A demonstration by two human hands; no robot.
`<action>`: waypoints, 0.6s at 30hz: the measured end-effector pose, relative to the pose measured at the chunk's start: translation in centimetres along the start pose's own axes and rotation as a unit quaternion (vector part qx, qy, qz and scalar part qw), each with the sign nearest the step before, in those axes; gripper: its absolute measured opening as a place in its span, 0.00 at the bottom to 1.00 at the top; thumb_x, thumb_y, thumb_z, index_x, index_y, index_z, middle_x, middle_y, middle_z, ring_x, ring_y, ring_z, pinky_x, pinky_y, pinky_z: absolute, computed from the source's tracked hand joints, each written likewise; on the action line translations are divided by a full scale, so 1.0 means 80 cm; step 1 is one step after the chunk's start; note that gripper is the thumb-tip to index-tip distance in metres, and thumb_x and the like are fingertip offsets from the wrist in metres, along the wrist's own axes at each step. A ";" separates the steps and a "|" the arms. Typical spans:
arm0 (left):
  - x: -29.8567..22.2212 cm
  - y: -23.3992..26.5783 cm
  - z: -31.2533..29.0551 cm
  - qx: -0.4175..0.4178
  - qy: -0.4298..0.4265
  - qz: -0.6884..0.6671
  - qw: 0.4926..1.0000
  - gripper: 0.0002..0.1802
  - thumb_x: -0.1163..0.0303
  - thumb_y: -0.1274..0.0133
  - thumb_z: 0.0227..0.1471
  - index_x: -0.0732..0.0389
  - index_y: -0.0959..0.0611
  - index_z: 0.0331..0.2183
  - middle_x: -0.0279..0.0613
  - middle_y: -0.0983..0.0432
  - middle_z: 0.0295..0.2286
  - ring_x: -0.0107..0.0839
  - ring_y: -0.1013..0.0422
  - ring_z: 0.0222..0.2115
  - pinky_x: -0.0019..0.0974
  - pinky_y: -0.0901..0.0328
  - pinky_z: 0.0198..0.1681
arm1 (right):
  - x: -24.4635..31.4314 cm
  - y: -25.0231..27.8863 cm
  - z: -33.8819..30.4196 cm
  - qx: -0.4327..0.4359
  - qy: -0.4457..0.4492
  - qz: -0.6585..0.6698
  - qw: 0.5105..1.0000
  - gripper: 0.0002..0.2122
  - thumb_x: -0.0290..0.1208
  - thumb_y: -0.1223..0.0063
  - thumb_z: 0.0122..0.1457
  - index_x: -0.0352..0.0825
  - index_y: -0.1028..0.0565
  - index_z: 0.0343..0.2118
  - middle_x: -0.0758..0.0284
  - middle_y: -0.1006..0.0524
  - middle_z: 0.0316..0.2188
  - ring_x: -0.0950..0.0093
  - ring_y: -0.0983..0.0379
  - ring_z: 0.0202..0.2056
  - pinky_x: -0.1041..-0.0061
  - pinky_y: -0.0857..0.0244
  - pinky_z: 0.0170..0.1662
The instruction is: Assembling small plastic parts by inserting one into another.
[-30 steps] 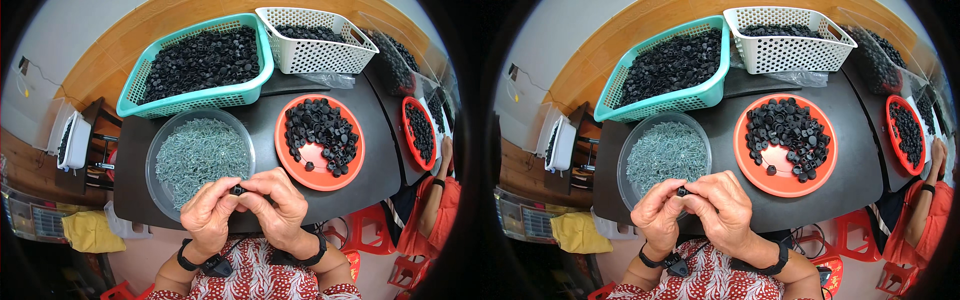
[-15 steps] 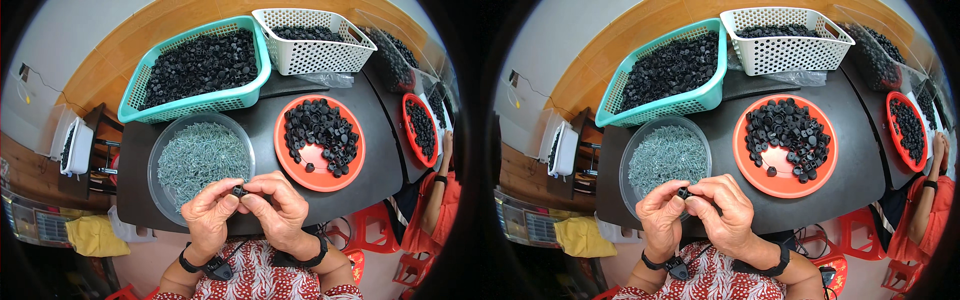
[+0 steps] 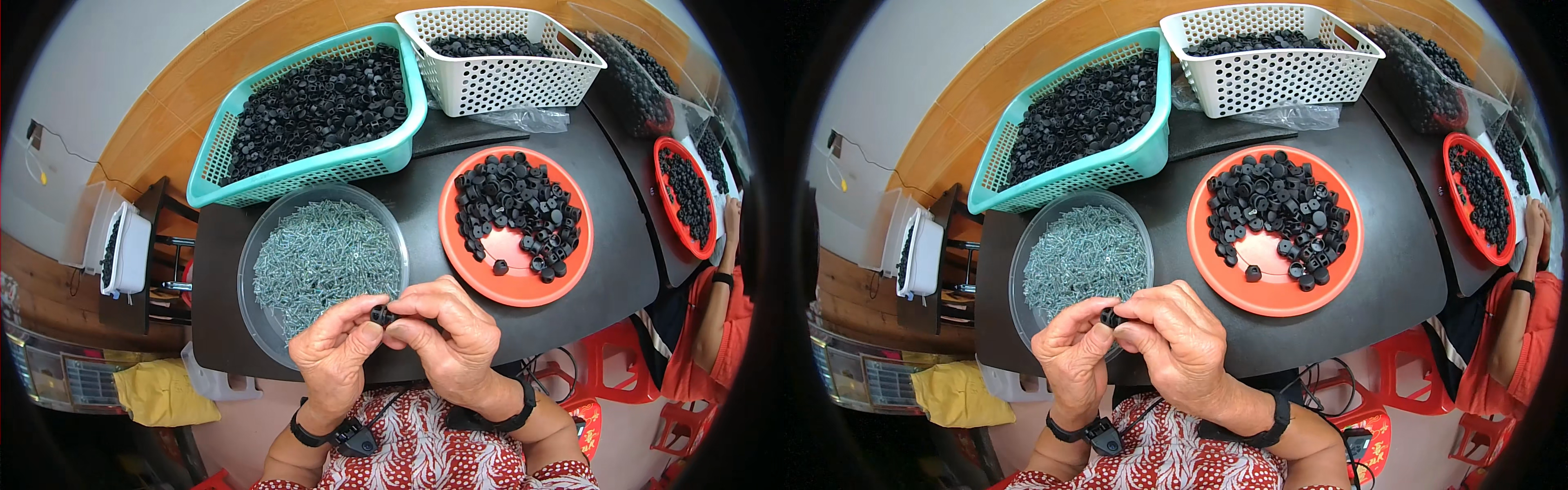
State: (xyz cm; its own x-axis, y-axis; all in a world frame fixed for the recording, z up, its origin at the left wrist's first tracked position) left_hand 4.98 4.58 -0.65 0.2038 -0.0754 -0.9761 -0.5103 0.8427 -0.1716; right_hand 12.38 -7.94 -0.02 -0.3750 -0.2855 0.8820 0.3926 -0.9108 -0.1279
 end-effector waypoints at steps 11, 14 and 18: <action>-0.002 0.002 -0.001 -0.001 -0.029 0.064 0.998 0.15 0.75 0.41 0.48 0.71 0.20 0.39 0.41 0.23 0.31 0.22 0.29 0.28 0.23 0.33 0.32 | -0.007 0.001 0.004 0.018 0.005 0.020 1.000 0.09 0.14 0.42 0.41 0.29 0.24 0.29 0.63 0.25 0.26 0.70 0.31 0.27 0.75 0.36 0.29; 0.001 0.003 0.000 0.006 -0.024 0.044 0.999 0.16 0.75 0.41 0.48 0.72 0.20 0.39 0.42 0.23 0.31 0.23 0.29 0.27 0.24 0.34 0.32 | -0.009 0.001 0.003 0.022 0.013 0.013 1.000 0.09 0.14 0.42 0.41 0.29 0.23 0.29 0.63 0.25 0.26 0.70 0.31 0.28 0.76 0.36 0.29; 0.006 0.000 0.003 0.010 0.020 -0.013 1.000 0.16 0.75 0.40 0.47 0.73 0.21 0.39 0.42 0.23 0.30 0.23 0.29 0.28 0.24 0.34 0.32 | -0.008 0.001 0.004 0.023 0.000 0.007 1.000 0.09 0.14 0.42 0.41 0.29 0.24 0.28 0.63 0.25 0.26 0.70 0.31 0.27 0.75 0.36 0.30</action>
State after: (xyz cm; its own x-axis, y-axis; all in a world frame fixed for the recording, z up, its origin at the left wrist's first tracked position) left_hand 5.27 4.65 -1.12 0.1832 -0.1189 -0.9759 -0.4878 0.8509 -0.1952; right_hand 12.97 -7.75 -0.46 -0.3684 -0.2982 0.8805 0.4360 -0.8919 -0.1197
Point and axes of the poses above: each hand's wrist, its own z-axis towards the middle knuckle, its own y-axis out of the back of the hand, x = y × z, the point moved 7 cm from there along z, towards the middle knuckle
